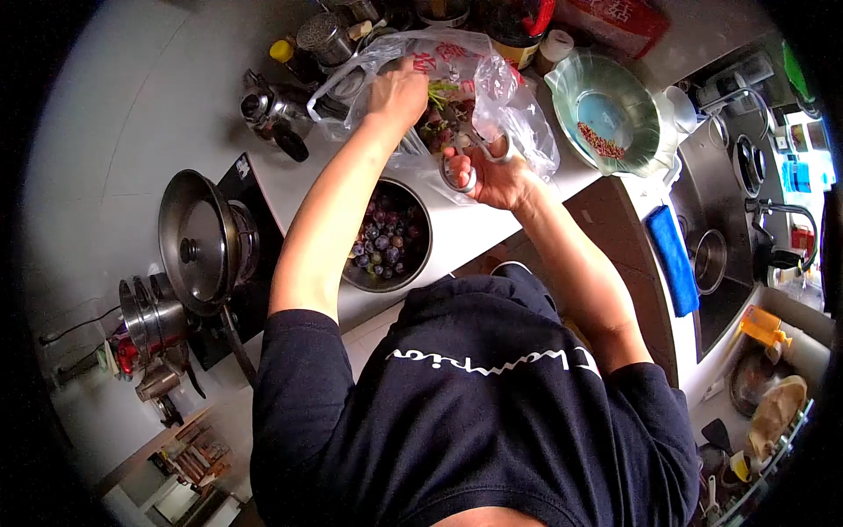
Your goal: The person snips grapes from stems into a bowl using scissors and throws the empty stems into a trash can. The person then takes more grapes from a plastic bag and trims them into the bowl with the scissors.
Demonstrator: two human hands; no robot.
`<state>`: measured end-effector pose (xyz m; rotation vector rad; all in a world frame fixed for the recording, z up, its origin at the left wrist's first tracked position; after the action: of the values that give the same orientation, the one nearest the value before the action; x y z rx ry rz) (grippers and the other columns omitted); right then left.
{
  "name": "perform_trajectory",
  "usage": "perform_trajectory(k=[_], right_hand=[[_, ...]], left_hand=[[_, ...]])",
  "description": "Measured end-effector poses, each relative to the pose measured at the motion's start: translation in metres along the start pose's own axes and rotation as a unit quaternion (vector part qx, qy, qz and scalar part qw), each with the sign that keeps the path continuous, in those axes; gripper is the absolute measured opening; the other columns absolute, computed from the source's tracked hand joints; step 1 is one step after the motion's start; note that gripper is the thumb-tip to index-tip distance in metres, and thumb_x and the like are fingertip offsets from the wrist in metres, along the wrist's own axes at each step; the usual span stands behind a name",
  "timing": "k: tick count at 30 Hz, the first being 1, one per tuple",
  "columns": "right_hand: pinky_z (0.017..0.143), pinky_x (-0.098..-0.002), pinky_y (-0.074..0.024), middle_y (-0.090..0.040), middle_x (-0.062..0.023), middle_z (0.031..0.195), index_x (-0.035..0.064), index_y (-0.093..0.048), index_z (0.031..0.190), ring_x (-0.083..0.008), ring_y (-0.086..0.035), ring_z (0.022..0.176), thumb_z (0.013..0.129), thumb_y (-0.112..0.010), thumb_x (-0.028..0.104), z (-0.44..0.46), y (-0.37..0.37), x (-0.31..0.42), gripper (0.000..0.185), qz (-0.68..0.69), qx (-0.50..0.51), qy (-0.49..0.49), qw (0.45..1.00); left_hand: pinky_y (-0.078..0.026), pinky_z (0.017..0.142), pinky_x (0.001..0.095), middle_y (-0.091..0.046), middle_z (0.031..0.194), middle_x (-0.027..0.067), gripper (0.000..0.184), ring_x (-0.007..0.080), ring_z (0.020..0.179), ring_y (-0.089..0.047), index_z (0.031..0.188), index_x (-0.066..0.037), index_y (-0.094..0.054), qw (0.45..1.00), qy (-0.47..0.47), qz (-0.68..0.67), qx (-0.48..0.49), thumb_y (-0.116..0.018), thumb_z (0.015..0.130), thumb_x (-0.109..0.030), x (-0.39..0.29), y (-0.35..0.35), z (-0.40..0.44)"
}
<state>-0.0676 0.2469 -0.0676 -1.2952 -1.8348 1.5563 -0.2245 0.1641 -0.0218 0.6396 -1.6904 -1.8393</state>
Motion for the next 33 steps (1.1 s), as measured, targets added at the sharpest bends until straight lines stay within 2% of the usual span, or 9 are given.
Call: perform_trajectory(k=[1,5,7,10,17,21,23,30,33], right_hand=[[0.058,-0.0346,-0.0501,-0.051,-0.0127,0.076,-0.0080,-0.046,0.097,-0.0212,-0.051,0.060,0.083,-0.041,0.047,0.000,0.002,0.001,0.057,-0.007,-0.005,0.006,1.000],[0.059,-0.0334,-0.0492,-0.049,-0.0104,0.071,-0.0089,-0.046,0.099,-0.0212,-0.050,0.061,0.085,-0.038,0.044,-0.003,0.005,0.000,0.055,-0.002,-0.038,0.033,0.999],[0.059,-0.0329,-0.0486,-0.049,-0.0098,0.070,-0.0090,-0.046,0.099,-0.0210,-0.050,0.061,0.086,-0.037,0.044,-0.007,0.005,0.001,0.055,-0.007,-0.032,0.033,0.999],[0.058,-0.0320,-0.0474,-0.048,-0.0093,0.070,-0.0088,-0.046,0.100,-0.0207,-0.050,0.061,0.087,-0.034,0.045,-0.013,0.000,0.001,0.057,-0.019,-0.021,0.023,0.999],[0.057,-0.0299,-0.0473,-0.049,-0.0087,0.068,-0.0078,-0.047,0.095,-0.0188,-0.050,0.059,0.084,-0.040,0.043,-0.020,0.003,0.002,0.053,-0.052,0.003,0.036,0.998],[0.055,-0.0293,-0.0475,-0.049,-0.0077,0.065,-0.0072,-0.048,0.093,-0.0187,-0.051,0.057,0.083,-0.042,0.045,-0.026,0.003,0.000,0.054,-0.078,-0.031,0.060,0.995],[0.054,-0.0290,-0.0478,-0.049,-0.0070,0.062,-0.0070,-0.049,0.092,-0.0184,-0.051,0.056,0.082,-0.044,0.048,-0.027,0.002,-0.001,0.056,-0.099,-0.010,0.047,0.994],[0.055,-0.0289,-0.0474,-0.049,-0.0064,0.062,-0.0061,-0.049,0.093,-0.0177,-0.051,0.056,0.081,-0.045,0.051,-0.037,0.002,-0.005,0.058,-0.105,-0.037,0.055,0.992],[0.055,-0.0288,-0.0468,-0.049,-0.0066,0.065,-0.0056,-0.048,0.094,-0.0175,-0.050,0.058,0.081,-0.045,0.050,-0.039,0.004,-0.009,0.058,-0.099,-0.026,0.055,0.993]], left_hand=[[-0.047,0.070,0.0449,-0.044,0.116,0.0219,0.016,0.0371,0.078,-0.059,0.085,-0.006,-0.061,0.999,-0.005,0.005,0.047,-0.047,0.076,-0.009,0.003,-0.002,0.002],[-0.048,0.068,0.0427,-0.042,0.119,0.0208,0.023,0.0360,0.078,-0.060,0.093,-0.009,-0.060,0.996,-0.027,0.046,0.068,-0.046,0.075,-0.006,0.007,-0.001,-0.004],[-0.051,0.065,0.0383,-0.045,0.114,0.0198,0.024,0.0307,0.076,-0.062,0.094,-0.005,-0.061,0.999,-0.011,0.045,-0.004,-0.048,0.074,-0.003,0.005,0.002,-0.008],[-0.051,0.065,0.0368,-0.046,0.113,0.0199,0.029,0.0276,0.074,-0.062,0.102,-0.008,-0.059,0.994,-0.033,0.097,0.034,-0.048,0.075,-0.005,0.000,0.002,-0.011],[-0.051,0.058,0.0359,-0.051,0.103,0.0164,0.016,0.0250,0.071,-0.062,0.082,-0.009,-0.065,0.991,-0.038,0.117,0.049,-0.050,0.075,-0.008,0.004,-0.013,-0.007],[-0.050,0.058,0.0374,-0.052,0.100,0.0157,0.015,0.0257,0.071,-0.062,0.082,-0.007,-0.063,0.993,-0.060,0.097,0.015,-0.050,0.075,-0.008,0.004,-0.021,-0.011],[-0.050,0.058,0.0404,-0.053,0.095,0.0187,0.014,0.0311,0.070,-0.061,0.084,-0.006,-0.058,0.991,-0.111,0.072,0.008,-0.046,0.078,-0.009,0.006,-0.022,-0.010],[-0.049,0.055,0.0405,-0.054,0.095,0.0161,0.013,0.0297,0.067,-0.062,0.086,-0.005,-0.053,0.994,-0.092,0.058,0.000,-0.045,0.076,-0.006,0.003,-0.011,-0.017],[-0.050,0.053,0.0401,-0.052,0.097,0.0171,0.012,0.0296,0.065,-0.061,0.084,-0.005,-0.053,0.988,-0.137,0.071,-0.012,-0.046,0.075,-0.004,-0.001,-0.012,-0.019]])
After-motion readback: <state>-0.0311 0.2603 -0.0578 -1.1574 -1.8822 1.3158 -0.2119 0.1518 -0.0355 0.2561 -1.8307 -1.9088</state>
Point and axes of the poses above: each hand's wrist, its own z-axis towards the middle knuckle, its own y-axis out of the back of the hand, x = y × z, the point moved 2 cm from there along z, towards the middle knuckle
